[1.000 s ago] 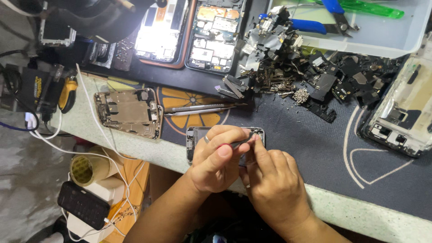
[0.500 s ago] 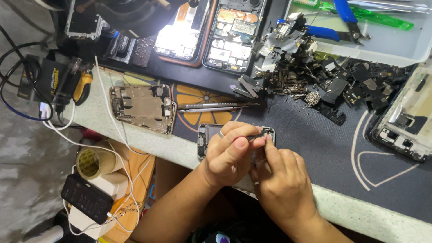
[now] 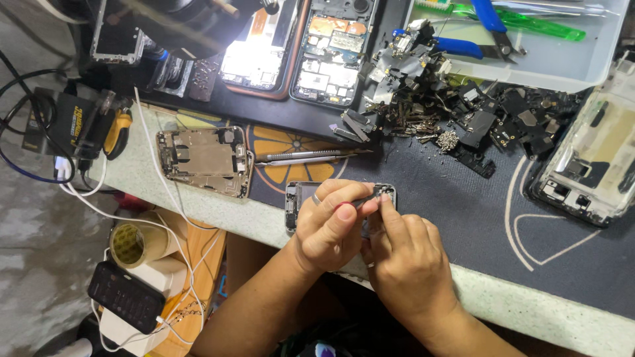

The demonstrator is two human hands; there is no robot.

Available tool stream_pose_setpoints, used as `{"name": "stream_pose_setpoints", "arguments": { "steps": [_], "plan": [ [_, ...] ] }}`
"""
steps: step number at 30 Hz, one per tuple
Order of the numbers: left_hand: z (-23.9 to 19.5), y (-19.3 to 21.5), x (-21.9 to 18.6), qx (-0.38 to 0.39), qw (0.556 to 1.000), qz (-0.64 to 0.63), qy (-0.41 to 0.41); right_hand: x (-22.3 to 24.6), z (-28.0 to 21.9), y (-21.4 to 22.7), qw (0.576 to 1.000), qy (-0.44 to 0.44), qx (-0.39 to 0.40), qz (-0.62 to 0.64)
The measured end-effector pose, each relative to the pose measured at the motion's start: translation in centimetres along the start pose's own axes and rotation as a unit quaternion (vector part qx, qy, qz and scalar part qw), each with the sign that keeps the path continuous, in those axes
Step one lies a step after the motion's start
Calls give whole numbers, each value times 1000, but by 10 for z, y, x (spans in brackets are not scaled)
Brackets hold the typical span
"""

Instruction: The person uses a precision screwdriver to remove screws from a disassembled smartphone chassis. They then use a metal spudger to pry and lift internal components and shielding. The person continues to manipulate small parts within the phone frame.

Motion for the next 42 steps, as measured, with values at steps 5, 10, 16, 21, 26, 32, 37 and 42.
{"name": "stream_pose_setpoints", "arguments": {
  "steps": [5, 10, 16, 21, 26, 32, 37, 42],
  "plan": [
    [0, 6, 3, -22, 999, -12, 35, 0, 2, 1, 1000, -9, 9, -7],
    [-1, 10, 1, -38, 999, 9, 17, 2, 5, 4, 1000, -10, 11, -21],
    [1, 9, 1, -38, 999, 21, 8, 3, 7, 5, 1000, -9, 10, -24],
    [4, 10, 0, -28, 999, 31, 18, 4, 6, 7, 1000, -5, 3, -24],
    [4, 16, -5, -55, 997, 55, -14, 3, 6, 6, 1000, -2, 5, -16],
    [0, 24, 1, -64, 997, 17, 50, 4, 6, 6, 1000, -1, 2, -6],
    [-8, 33, -9, -14, 999, 10, 37, 2, 7, 4, 1000, 1, 21, 3],
    [-15, 50, -10, -47, 998, -11, 38, 1, 14, 10, 998, 46, 31, -33]
  ]
}}
Point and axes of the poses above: each hand's wrist, its own z-axis towards the middle knuckle, its own y-axis out of the back of the hand, x = y × z, the point moved 9 cm from there along z, towards the middle knuckle, and after that the axes turned 3 degrees about -y, right-handed, at the moved point
